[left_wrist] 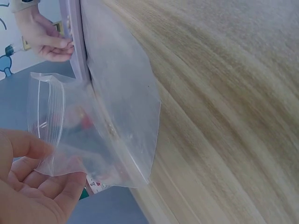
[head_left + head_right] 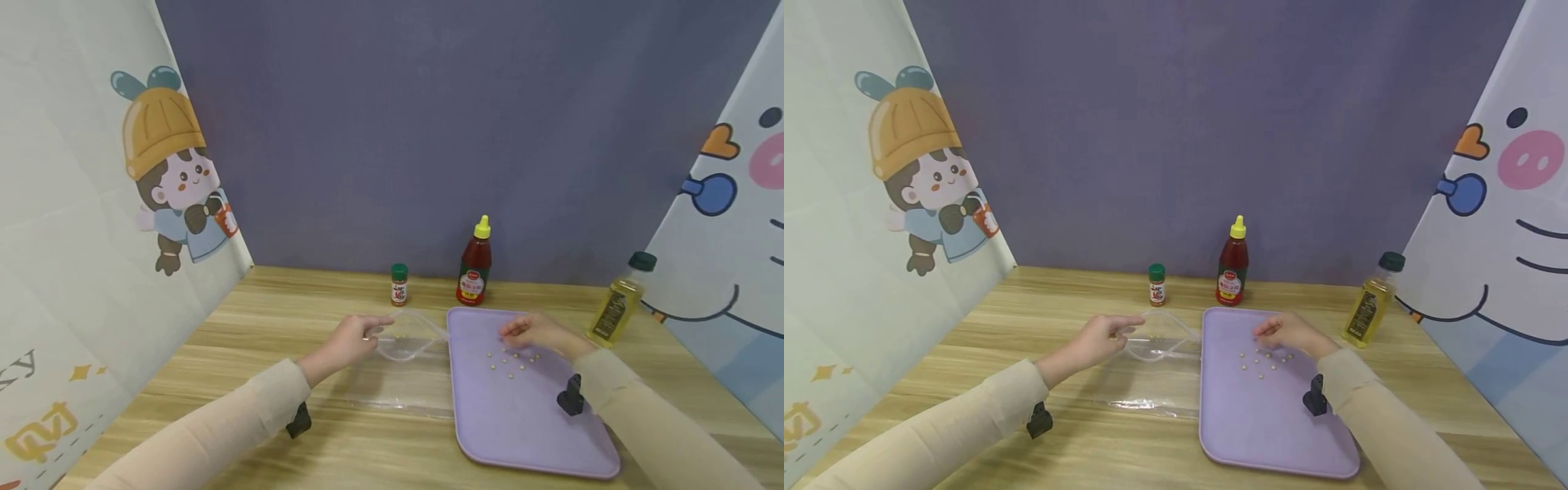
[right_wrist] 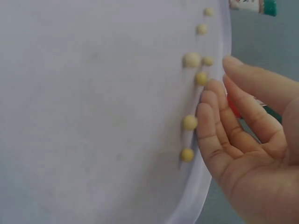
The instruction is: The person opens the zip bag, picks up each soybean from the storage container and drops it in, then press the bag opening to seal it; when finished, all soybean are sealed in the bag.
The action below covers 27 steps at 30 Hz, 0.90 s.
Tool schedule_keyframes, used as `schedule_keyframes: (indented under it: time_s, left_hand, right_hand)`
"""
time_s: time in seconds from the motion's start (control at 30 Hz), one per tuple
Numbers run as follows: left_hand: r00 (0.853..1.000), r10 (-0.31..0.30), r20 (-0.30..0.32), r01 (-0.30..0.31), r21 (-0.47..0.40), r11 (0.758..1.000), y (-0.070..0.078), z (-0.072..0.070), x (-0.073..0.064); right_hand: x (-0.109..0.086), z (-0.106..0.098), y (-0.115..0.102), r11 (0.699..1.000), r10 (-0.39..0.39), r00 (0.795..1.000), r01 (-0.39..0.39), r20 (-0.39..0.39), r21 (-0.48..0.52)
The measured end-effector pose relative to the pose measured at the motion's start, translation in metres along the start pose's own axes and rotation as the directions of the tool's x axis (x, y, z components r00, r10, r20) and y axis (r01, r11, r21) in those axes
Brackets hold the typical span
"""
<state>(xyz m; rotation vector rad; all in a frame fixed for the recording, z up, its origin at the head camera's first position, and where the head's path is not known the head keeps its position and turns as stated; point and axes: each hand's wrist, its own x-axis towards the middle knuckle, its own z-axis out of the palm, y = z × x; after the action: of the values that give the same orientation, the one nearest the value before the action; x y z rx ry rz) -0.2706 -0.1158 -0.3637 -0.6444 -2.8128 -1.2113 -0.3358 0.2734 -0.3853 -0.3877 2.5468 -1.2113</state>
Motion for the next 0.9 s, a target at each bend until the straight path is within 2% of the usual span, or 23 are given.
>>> schedule_keyframes:
  time_s: [0.17,0.4,0.6,0.8,0.9]
  left_hand:
    - [1.000,0.004,-0.013,-0.004,0.006,1.000,0.000,0.001,-0.001]
    - [1.000,-0.001,-0.008,0.001,0.000,1.000,-0.001,0.000,-0.001]
    - [1.000,0.021,-0.018,-0.020,0.009,1.000,-0.002,-0.001,-0.001]
    - [1.000,0.015,-0.015,-0.015,0.021,1.000,-0.001,-0.001,0.000]
    - [1.000,0.007,-0.012,-0.007,0.020,1.000,0.000,-0.001,-0.001]
  right_hand:
    - [0.004,0.000,0.006,0.999,0.020,1.000,-0.019,0.024,-0.036]
    - [0.007,0.002,0.006,0.996,-0.013,0.999,0.016,0.035,-0.089]
    - [0.009,0.005,0.007,0.990,0.011,1.000,-0.010,0.004,-0.141]
    - [0.007,0.007,0.006,0.991,0.063,0.995,-0.071,-0.074,-0.115]
    - [0.005,0.010,0.003,0.992,0.055,0.993,-0.067,-0.107,-0.105]
